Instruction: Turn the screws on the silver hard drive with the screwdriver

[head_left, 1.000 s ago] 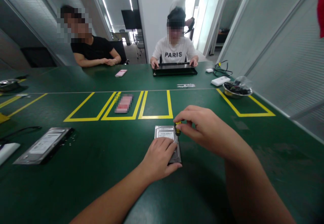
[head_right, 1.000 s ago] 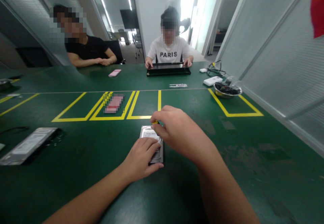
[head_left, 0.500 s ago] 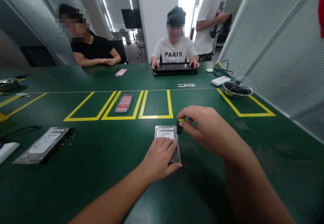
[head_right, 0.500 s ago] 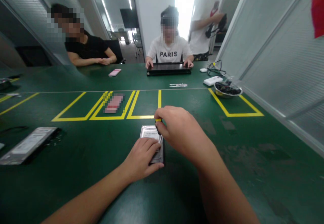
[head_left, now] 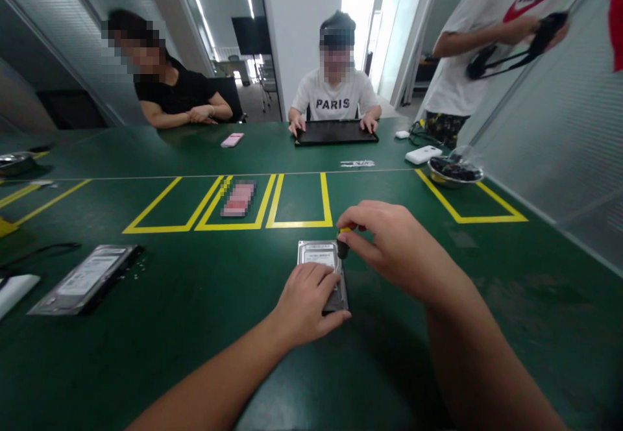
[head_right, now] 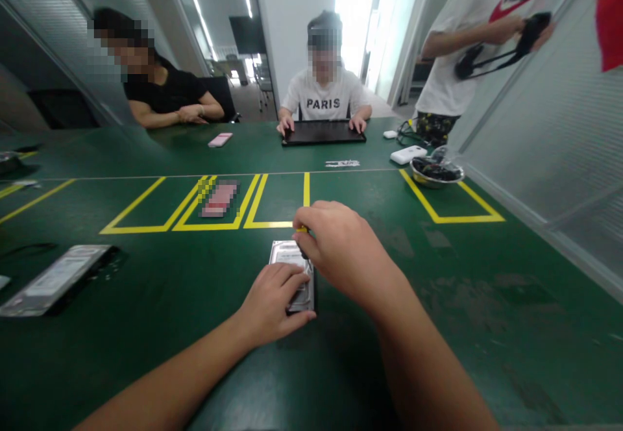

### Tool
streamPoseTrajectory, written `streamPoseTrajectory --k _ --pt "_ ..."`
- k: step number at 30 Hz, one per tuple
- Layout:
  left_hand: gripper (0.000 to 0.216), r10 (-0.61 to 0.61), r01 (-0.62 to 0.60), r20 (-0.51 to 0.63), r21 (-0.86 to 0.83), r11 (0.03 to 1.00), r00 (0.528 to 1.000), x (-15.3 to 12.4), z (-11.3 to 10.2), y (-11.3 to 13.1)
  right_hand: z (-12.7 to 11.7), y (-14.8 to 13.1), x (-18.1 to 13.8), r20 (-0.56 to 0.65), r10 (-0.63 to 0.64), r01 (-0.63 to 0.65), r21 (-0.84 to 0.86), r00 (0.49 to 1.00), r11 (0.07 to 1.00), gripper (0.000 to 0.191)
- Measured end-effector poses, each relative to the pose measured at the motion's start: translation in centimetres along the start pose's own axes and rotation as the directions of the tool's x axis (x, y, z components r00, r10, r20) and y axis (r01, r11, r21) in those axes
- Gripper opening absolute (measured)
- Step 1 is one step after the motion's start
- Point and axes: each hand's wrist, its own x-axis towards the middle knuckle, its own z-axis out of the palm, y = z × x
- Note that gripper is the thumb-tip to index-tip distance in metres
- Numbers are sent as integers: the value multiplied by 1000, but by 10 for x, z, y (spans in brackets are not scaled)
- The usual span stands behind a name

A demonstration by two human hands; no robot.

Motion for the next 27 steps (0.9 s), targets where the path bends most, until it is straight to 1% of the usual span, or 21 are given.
streamPoseTrajectory --k 3,14,19,27 --pt "53 -3 3 -7 -3 1000 1000 0 0 0 0 -1 -2 -1 5 -5 -3 1000 1000 8" --pt "53 2 -2 -19 -2 1000 1000 -1 1 -1 -3 -6 -6 54 15 -15 -5 998 1000 11" --pt "53 -4 4 -21 -1 1000 1000 -1 0 0 -5 -8 -8 57 23 -22 -6 998 1000 11" --pt "53 -7 7 -14 -4 1000 1000 -1 -3 1 -2 -9 -5 34 31 -31 -4 999 1000 10"
